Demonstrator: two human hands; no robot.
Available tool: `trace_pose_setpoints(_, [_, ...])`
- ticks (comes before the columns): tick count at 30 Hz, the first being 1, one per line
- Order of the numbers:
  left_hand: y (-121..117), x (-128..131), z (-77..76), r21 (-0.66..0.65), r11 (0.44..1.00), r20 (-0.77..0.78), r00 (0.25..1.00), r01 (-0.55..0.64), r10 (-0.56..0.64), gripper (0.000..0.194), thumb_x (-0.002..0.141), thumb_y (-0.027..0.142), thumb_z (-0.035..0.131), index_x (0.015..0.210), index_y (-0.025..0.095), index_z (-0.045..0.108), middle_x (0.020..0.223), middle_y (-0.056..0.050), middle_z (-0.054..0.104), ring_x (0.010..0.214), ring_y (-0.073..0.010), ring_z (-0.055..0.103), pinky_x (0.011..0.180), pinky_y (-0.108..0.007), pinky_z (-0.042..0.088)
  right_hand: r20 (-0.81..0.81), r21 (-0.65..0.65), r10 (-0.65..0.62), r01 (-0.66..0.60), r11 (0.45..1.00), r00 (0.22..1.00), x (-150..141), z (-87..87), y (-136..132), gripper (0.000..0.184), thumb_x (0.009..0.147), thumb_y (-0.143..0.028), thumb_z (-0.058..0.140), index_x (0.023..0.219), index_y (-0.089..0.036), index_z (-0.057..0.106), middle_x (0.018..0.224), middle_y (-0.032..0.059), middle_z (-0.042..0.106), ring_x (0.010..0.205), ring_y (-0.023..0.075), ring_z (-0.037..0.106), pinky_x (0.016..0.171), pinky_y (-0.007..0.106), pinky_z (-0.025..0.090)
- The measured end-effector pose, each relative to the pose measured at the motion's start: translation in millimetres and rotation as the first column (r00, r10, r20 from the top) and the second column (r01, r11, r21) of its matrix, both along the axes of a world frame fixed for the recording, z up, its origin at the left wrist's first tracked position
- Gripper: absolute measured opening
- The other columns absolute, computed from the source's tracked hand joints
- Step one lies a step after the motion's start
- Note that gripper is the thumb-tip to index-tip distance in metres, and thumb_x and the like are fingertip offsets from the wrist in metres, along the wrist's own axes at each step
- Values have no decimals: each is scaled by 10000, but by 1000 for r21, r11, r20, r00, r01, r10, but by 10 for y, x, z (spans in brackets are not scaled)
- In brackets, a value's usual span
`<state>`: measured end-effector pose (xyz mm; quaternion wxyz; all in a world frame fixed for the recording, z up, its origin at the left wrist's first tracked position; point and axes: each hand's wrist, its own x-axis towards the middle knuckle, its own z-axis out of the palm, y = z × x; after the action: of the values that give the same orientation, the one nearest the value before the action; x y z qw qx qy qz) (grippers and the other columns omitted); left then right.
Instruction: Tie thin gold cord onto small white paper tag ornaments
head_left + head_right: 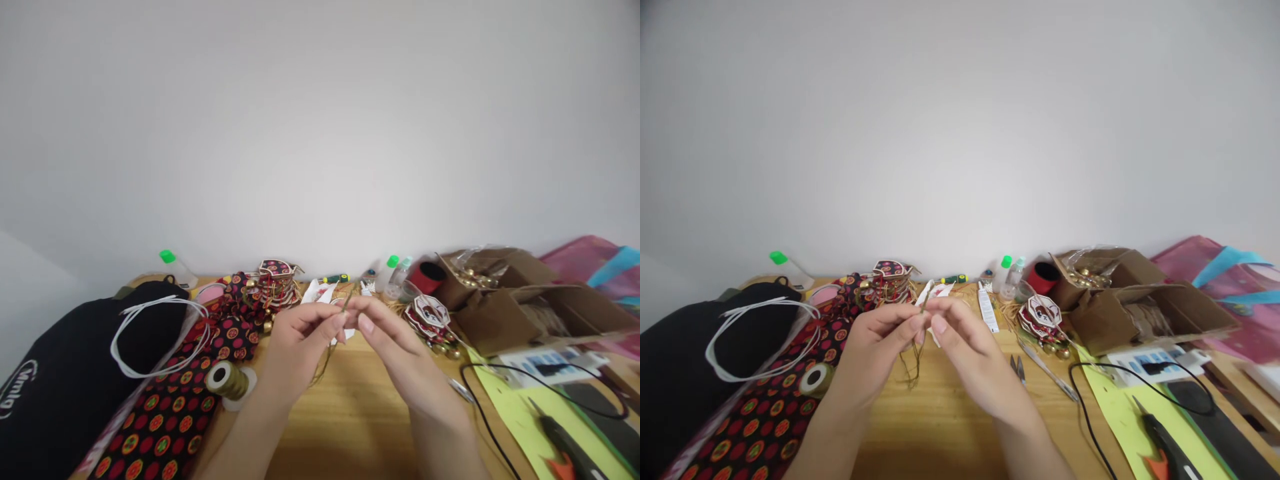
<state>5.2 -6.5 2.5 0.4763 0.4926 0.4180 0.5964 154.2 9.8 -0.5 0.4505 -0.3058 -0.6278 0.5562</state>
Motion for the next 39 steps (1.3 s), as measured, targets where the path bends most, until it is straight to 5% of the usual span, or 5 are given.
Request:
trace_pose_setpoints(5, [-13,14,20,81,995,-150,987,-54,65,161,814,174,633,687,156,730,571,14,646,558,-100,571,581,-192,452,-174,-118,41,-62,991,984,-132,0,23,208,942,-406,534,883,-228,624,693,-31,554,686,114,522,704,222,448])
trace_pose_setpoints(9, [-6,10,6,117,991,-219,971,-72,97,142,809,173,633,730,159,750,636,-1,692,595,-114,604,595,-195,465,-187,-161,-27,-3,987,982,-191,-4,11,230,870,-421,635,880,-191,626,603,-57,480,516,83,375,487,201,323])
trace_pose_setpoints(21, [-22,60,33,151,985,-334,934,-82,129,173,806,147,618,653,151,698,597,-2,659,557,-115,567,544,-196,425,-141,-20,-245,244,970,959,-191,20,-6,266,852,-356,654,660,-184,590,571,-30,549,516,101,441,508,230,366])
trace_pose_setpoints(39, [-57,61,28,167,986,-377,923,-9,72,152,799,116,613,699,159,719,625,-9,670,563,-113,558,540,-197,422,-322,-268,-116,27,963,940,-90,55,45,245,764,-355,747,666,-151,653,456,-92,359,407,42,183,404,208,137])
